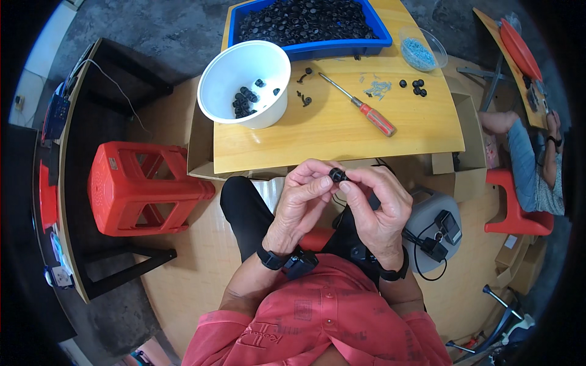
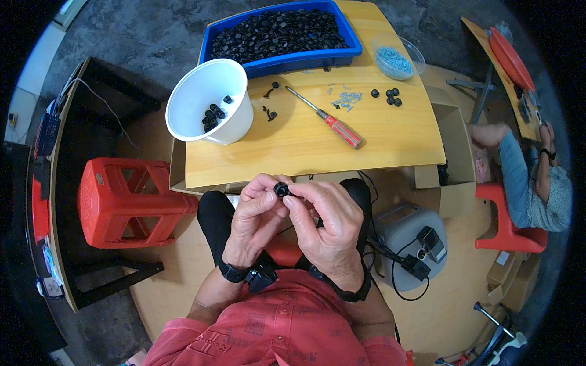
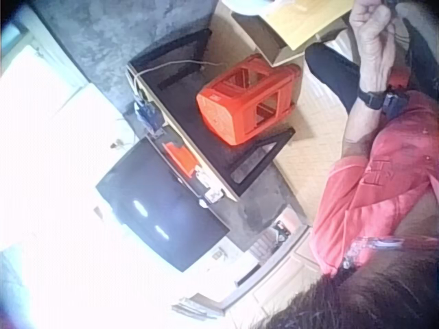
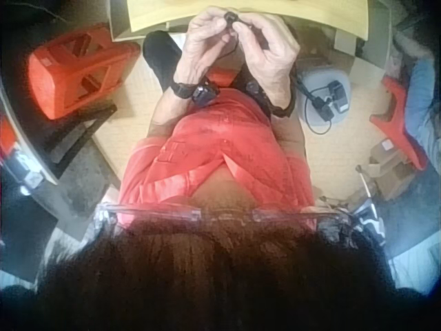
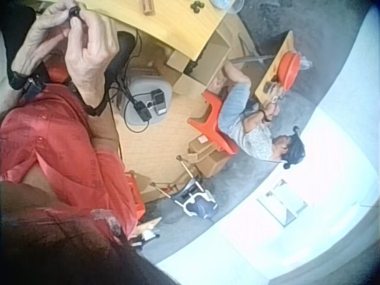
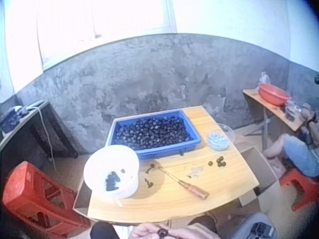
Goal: Assembling small black plastic components using a screwdriver.
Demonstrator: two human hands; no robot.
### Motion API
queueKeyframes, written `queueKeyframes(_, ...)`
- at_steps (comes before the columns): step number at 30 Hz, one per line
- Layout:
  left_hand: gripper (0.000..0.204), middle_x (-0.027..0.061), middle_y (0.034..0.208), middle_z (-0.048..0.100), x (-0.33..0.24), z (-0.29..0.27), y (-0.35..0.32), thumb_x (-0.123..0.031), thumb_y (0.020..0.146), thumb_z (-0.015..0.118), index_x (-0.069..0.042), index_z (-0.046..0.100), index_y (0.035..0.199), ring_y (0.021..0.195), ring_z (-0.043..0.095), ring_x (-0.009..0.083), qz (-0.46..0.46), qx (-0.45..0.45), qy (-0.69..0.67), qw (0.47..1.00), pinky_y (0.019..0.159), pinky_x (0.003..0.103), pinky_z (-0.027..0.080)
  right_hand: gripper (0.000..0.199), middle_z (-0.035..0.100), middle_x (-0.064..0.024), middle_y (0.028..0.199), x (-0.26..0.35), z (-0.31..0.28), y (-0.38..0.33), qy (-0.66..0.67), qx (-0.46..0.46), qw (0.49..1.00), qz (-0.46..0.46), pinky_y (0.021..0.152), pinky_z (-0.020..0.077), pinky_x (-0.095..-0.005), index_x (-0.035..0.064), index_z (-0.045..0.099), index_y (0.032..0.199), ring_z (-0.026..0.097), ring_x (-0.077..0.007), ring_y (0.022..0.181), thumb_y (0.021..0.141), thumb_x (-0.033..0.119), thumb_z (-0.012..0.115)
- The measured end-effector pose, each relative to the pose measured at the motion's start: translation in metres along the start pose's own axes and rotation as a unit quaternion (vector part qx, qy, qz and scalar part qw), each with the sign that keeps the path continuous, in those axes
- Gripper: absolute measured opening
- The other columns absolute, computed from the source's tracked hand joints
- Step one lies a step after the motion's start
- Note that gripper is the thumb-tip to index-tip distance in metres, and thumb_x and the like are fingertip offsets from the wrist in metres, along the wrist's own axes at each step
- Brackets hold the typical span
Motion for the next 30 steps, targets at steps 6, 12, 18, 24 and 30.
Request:
queueKeyframes(6,0.014,0.0115,0.100,0.062,-0.0012,-0.0009,-0.0002,-0.004,0.079,0.067,-0.003,0.061,0.092,0.080,0.058,0.0120,-0.008,-0.002,0.011,1.000,0.069,0.021,0.047,0.013,0.061,-0.0082,0.073,-0.0006,-0.0011,-0.0004,-0.003,-0.003,1.000,-0.004,0.048,0.0418,-0.0252,0.0004,0.063,0.086,0.055,-0.0167,0.058,0.073,-0.002,0.068)
queueKeyframes(12,0.013,0.0113,0.099,0.062,-0.0004,0.0028,-0.0005,-0.004,0.079,0.066,-0.003,0.061,0.092,0.080,0.058,0.0118,-0.002,-0.010,0.015,1.000,0.069,0.021,0.047,0.013,0.061,-0.0079,0.073,-0.0015,-0.0014,-0.0004,-0.006,-0.008,1.000,-0.011,0.047,0.0412,-0.0254,0.0008,0.063,0.086,0.054,-0.0163,0.058,0.074,-0.002,0.067)
queueKeyframes(18,0.013,0.0120,0.100,0.062,-0.0010,0.0034,0.0003,-0.003,0.080,0.066,-0.002,0.061,0.092,0.083,0.058,0.0136,-0.009,-0.004,0.006,1.000,0.074,0.024,0.047,0.013,0.061,-0.0078,0.073,-0.0031,-0.0015,-0.0011,-0.004,-0.008,1.000,-0.015,0.047,0.0411,-0.0253,0.0005,0.063,0.086,0.054,-0.0161,0.058,0.074,-0.002,0.067)
queueKeyframes(24,0.013,0.0122,0.100,0.062,0.0012,0.0015,0.0001,-0.002,0.080,0.065,-0.002,0.062,0.093,0.085,0.058,0.0145,-0.007,-0.012,-0.001,1.000,0.077,0.026,0.046,0.013,0.062,-0.0079,0.073,-0.0031,-0.0015,-0.0019,-0.002,-0.009,1.000,-0.011,0.047,0.0416,-0.0253,0.0004,0.063,0.085,0.055,-0.0166,0.059,0.074,-0.002,0.067)
queueKeyframes(30,0.013,0.0120,0.100,0.062,0.0002,0.0034,0.0007,-0.002,0.080,0.065,-0.002,0.062,0.093,0.086,0.058,0.0148,-0.006,-0.001,0.003,1.000,0.078,0.027,0.046,0.013,0.062,-0.0079,0.074,-0.0044,-0.0017,-0.0015,-0.002,-0.012,1.000,-0.013,0.048,0.0419,-0.0254,0.0005,0.062,0.086,0.055,-0.0166,0.059,0.074,-0.001,0.067)
Point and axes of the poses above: each hand's wrist, its own y-axis towards the middle knuckle, its own z-axis out of the palm, x = y × z, the point moved 1 cm from there along y, towards the middle knuckle
